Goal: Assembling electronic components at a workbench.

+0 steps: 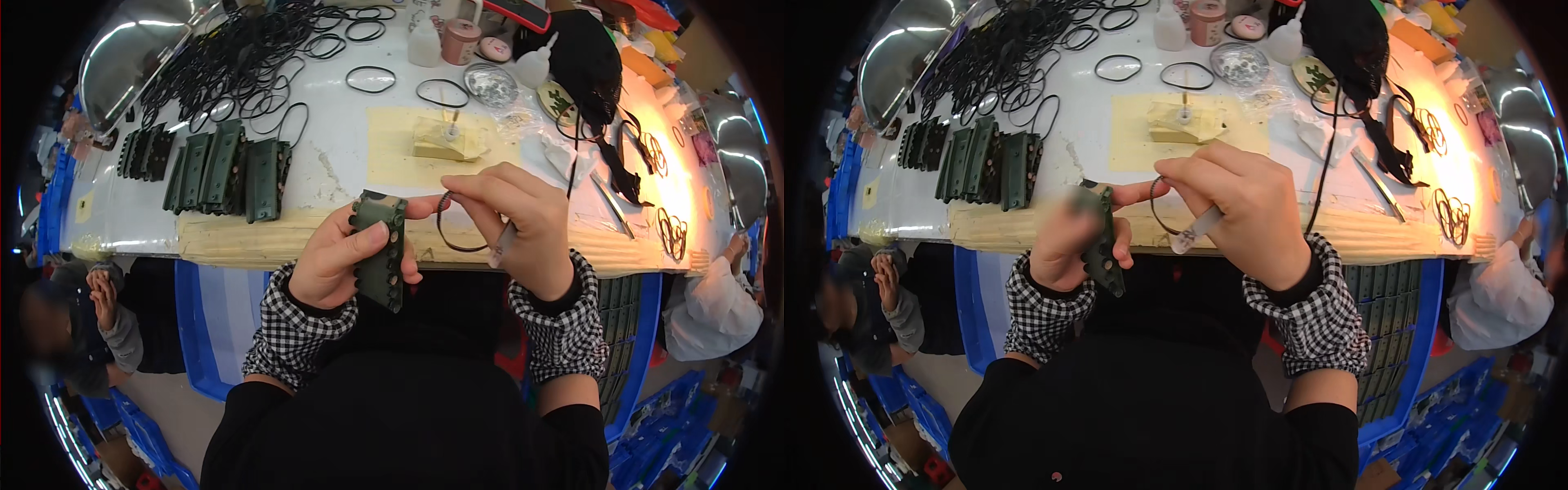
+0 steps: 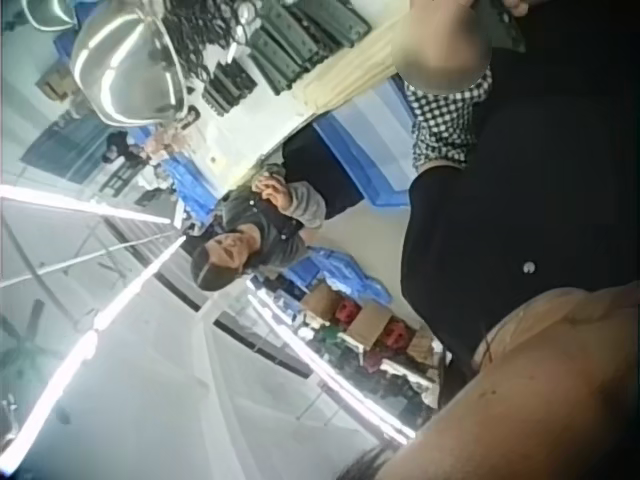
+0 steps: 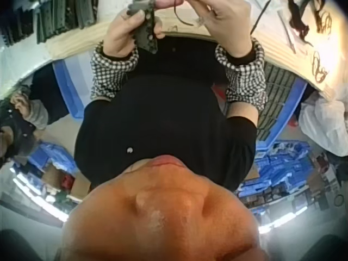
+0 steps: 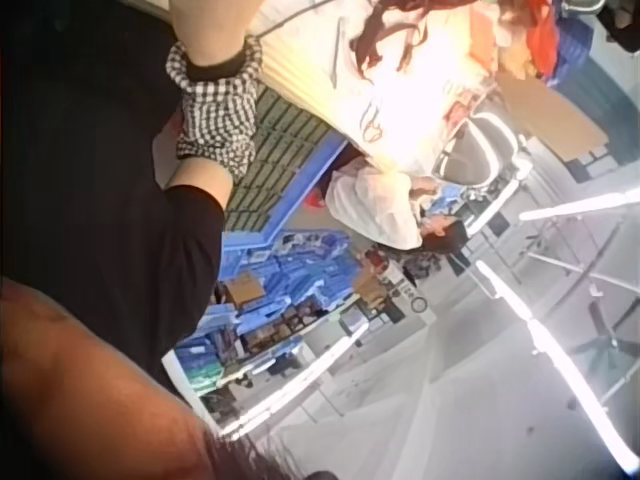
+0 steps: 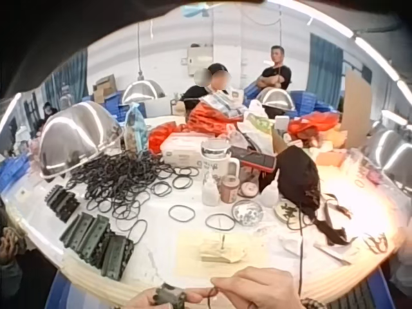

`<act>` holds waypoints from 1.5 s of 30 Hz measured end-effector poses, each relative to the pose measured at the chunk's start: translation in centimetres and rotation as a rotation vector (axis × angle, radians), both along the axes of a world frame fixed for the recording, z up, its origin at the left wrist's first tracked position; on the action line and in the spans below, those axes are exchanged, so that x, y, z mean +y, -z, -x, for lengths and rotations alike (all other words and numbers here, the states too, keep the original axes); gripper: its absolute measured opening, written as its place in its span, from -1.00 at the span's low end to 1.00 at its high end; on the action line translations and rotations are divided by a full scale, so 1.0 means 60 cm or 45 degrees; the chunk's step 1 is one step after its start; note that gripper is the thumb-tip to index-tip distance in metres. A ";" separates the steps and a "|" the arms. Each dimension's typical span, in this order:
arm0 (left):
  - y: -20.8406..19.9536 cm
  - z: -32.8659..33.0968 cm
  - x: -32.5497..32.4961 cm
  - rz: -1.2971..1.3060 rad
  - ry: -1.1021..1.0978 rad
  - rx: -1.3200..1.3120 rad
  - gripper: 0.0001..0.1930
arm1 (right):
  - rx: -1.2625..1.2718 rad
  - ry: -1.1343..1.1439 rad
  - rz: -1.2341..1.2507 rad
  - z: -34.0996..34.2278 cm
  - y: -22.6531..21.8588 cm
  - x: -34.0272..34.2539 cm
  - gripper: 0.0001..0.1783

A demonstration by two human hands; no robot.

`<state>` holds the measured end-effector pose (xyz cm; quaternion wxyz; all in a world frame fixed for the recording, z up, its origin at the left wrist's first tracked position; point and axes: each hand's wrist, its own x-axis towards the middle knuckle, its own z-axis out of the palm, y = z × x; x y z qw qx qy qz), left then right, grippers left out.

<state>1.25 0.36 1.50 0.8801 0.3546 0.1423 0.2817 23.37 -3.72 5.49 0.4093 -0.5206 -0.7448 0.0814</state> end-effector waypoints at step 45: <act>0.057 -0.002 -0.015 0.139 -0.165 -0.074 -0.65 | -0.731 1.365 0.485 -0.702 0.012 -0.142 -0.72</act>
